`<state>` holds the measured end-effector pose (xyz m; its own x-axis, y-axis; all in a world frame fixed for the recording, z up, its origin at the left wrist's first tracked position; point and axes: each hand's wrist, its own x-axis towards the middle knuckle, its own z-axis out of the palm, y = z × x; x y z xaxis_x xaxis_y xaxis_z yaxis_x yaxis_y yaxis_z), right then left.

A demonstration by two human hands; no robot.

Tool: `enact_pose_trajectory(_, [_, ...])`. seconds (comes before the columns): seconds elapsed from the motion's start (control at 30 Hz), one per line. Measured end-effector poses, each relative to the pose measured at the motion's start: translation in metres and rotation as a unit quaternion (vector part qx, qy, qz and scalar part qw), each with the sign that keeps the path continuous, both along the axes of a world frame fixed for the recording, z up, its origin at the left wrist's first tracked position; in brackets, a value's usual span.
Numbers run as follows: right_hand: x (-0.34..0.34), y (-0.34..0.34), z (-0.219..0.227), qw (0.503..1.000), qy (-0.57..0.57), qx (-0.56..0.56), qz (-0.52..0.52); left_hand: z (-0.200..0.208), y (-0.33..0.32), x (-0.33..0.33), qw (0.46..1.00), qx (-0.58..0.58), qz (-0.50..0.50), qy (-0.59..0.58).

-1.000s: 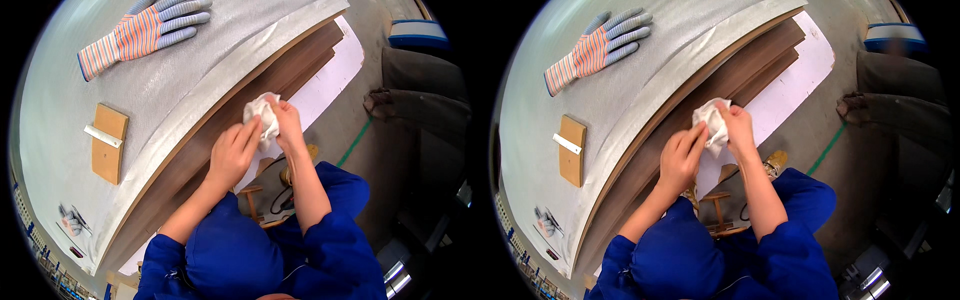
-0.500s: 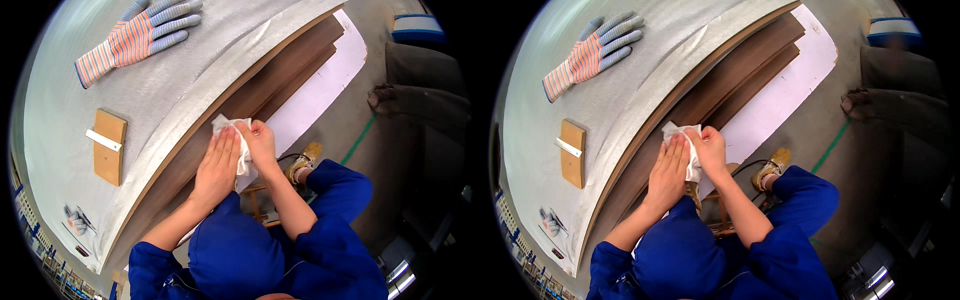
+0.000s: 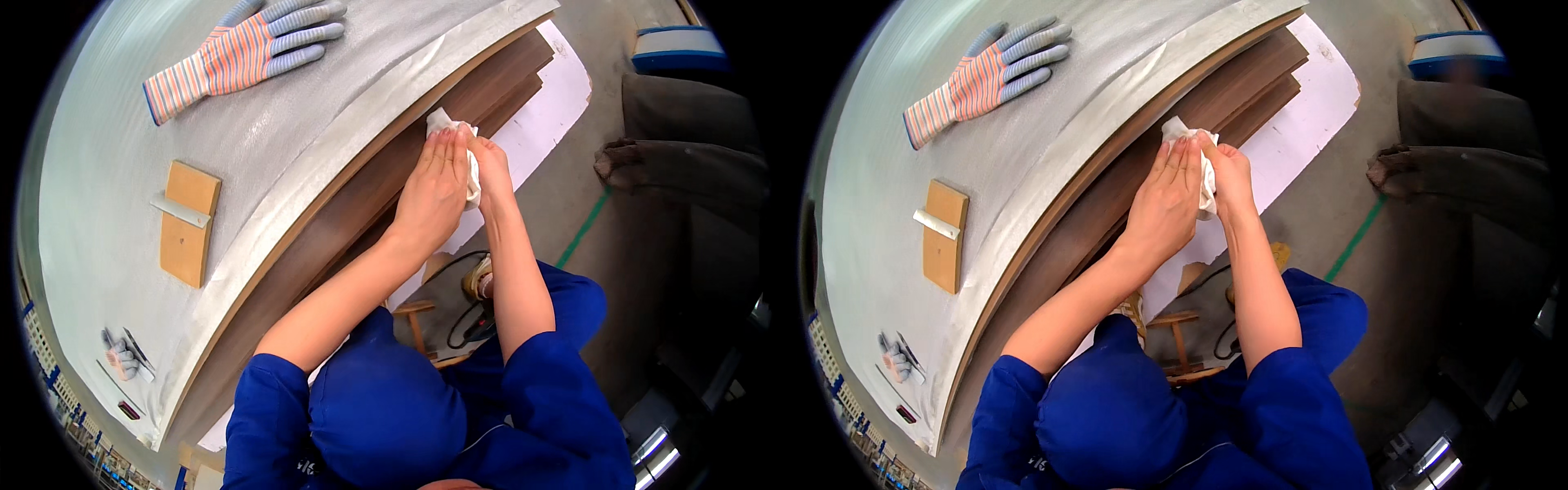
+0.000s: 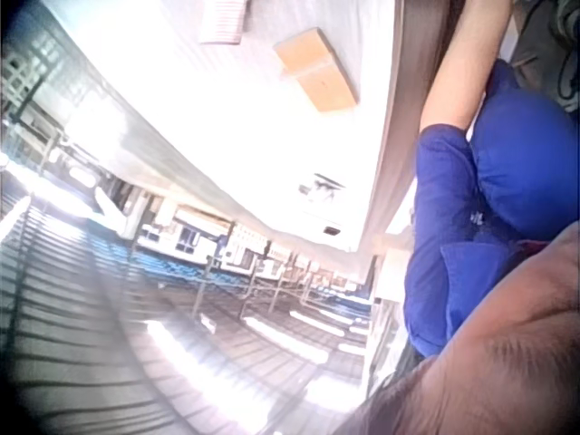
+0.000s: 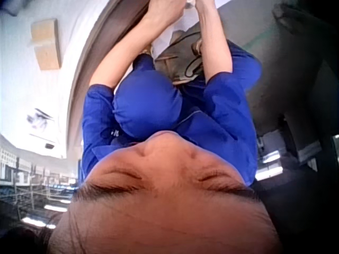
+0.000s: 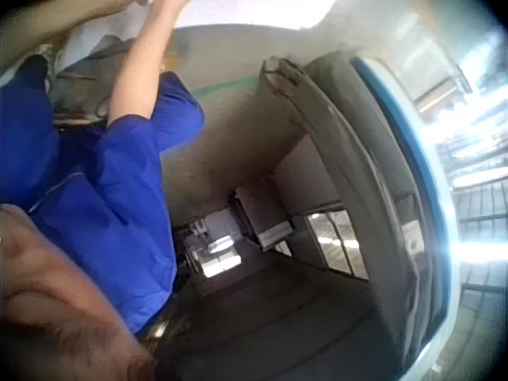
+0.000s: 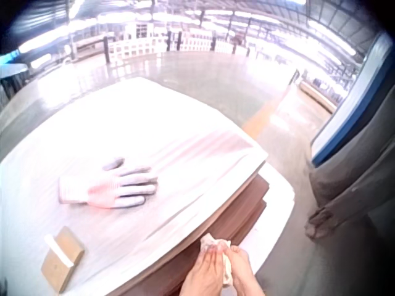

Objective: The person trims the edges of a curved wooden panel using a small metal blade, then wipes the surface with a white cloth. The person repeats this process on multiple stacked panels, scraping and cleaning each edge.

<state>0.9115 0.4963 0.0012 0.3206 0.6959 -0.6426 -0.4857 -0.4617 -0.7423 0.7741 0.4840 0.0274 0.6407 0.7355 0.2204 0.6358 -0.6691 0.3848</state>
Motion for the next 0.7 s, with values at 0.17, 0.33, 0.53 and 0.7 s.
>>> enact_pose_trajectory(0.17, [-0.027, -0.026, -0.004, 0.998, -0.018, -0.010, 0.055, 0.001, -0.023, -0.028, 1.000, -0.028, 0.000, 0.002])
enact_pose_trajectory(0.33, [-0.095, -0.071, -0.017, 0.992, -0.051, -0.027, 0.114, 0.012, -0.073, -0.097, 0.995, -0.083, 0.018, 0.046])
enact_pose_trajectory(0.53, [-0.116, -0.083, -0.001, 0.975, -0.150, -0.027, 0.163, 0.017, -0.087, -0.118, 0.991, -0.111, 0.019, 0.071])
enact_pose_trajectory(0.7, [-0.080, -0.064, -0.022, 0.995, -0.054, -0.006, 0.089, 0.014, -0.063, -0.073, 0.992, -0.092, 0.009, 0.082])
